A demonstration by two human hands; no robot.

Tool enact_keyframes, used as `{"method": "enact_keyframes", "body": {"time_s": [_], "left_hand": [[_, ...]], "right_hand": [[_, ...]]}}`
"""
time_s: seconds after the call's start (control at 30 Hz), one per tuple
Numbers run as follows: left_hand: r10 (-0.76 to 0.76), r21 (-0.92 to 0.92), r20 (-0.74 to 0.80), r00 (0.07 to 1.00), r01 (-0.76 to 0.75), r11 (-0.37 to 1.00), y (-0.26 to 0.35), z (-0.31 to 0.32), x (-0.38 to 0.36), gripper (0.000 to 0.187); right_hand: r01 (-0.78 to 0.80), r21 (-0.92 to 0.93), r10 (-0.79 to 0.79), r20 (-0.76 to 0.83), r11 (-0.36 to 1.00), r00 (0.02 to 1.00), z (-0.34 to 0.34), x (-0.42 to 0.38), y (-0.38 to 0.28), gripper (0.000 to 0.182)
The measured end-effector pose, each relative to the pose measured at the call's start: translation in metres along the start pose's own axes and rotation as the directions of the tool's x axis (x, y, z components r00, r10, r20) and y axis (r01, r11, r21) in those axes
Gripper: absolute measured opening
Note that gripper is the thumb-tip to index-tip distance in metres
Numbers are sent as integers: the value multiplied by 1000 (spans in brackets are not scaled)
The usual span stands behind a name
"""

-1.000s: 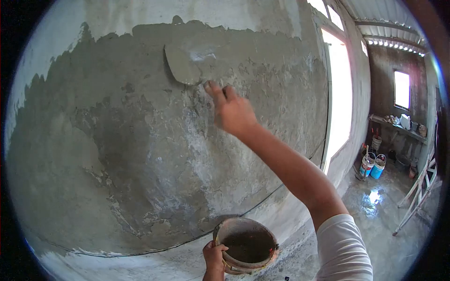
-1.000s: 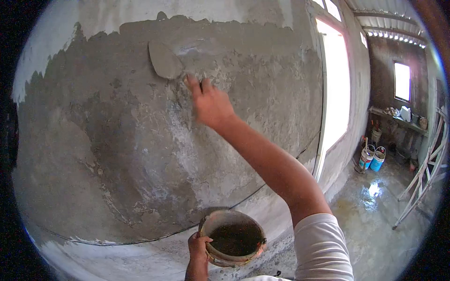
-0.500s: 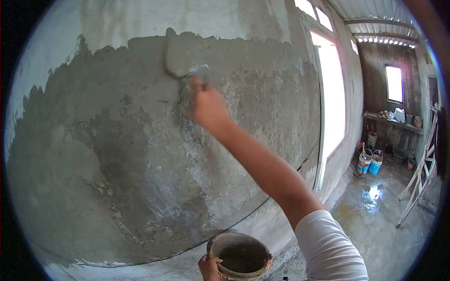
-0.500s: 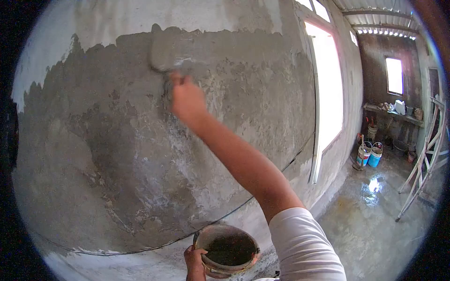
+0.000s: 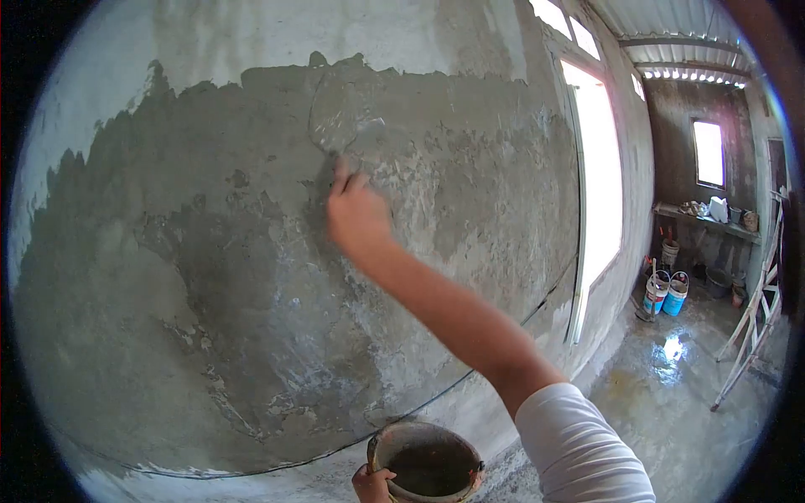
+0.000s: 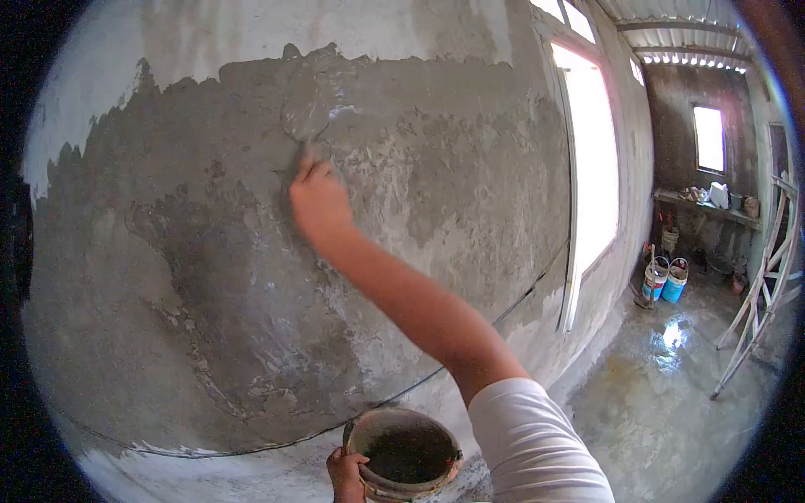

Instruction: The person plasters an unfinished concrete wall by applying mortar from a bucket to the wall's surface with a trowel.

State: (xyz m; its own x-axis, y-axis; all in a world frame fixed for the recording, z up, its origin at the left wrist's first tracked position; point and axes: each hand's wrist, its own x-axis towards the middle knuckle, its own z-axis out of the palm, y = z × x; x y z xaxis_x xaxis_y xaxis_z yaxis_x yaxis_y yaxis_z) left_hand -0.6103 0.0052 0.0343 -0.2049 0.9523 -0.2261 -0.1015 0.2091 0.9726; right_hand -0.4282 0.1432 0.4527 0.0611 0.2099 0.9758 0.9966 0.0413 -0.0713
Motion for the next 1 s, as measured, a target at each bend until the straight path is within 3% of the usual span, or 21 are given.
{"method": "enact_keyframes", "body": {"time_s": [0.07,0.13,0.27,0.33,0.4,0.47,0.53,0.57,0.63,0.73,0.8,0.87,1.0], "left_hand": [[-124,143,-73,990,133,981,7,4,-4,21],[-103,93,-19,995,104,990,16,10,-17,19],[-39,58,130,991,31,998,-2,5,-5,17],[-31,19,92,995,29,999,-7,10,-5,16],[-16,-21,68,998,18,1000,-1,16,-5,16],[-142,38,114,983,139,990,8,13,-8,14],[-114,22,112,987,112,993,9,13,-15,13],[-72,9,118,990,72,997,9,15,-15,13],[-64,-4,140,988,65,998,-3,11,-13,14],[-57,13,146,988,55,998,-12,11,-7,17],[-65,50,128,990,59,997,-7,13,-9,18],[-104,74,71,992,99,992,3,11,-20,18],[-41,-22,78,996,42,999,0,8,-18,16]], "right_hand": [[35,-41,-35,-7,999,999,9,-14,-6,55],[33,128,-67,266,991,962,-8,-24,-2,52],[69,169,-113,272,983,955,-21,-62,26,52],[152,247,-236,361,957,902,-33,-94,45,65],[102,350,-236,366,931,900,-59,-123,59,75],[47,451,-237,375,891,896,-71,-142,76,85],[-9,572,-92,148,820,985,-74,-154,90,96],[-6,573,-97,149,820,984,-69,-145,96,96],[143,402,-72,-186,904,980,-56,-110,113,88],[68,355,9,-211,932,977,-38,-43,123,81],[-135,306,144,-5,942,990,-38,-4,94,74],[-95,274,103,-14,957,995,-27,8,58,71],[179,224,-211,130,958,969,-6,-21,-32,76]]}}
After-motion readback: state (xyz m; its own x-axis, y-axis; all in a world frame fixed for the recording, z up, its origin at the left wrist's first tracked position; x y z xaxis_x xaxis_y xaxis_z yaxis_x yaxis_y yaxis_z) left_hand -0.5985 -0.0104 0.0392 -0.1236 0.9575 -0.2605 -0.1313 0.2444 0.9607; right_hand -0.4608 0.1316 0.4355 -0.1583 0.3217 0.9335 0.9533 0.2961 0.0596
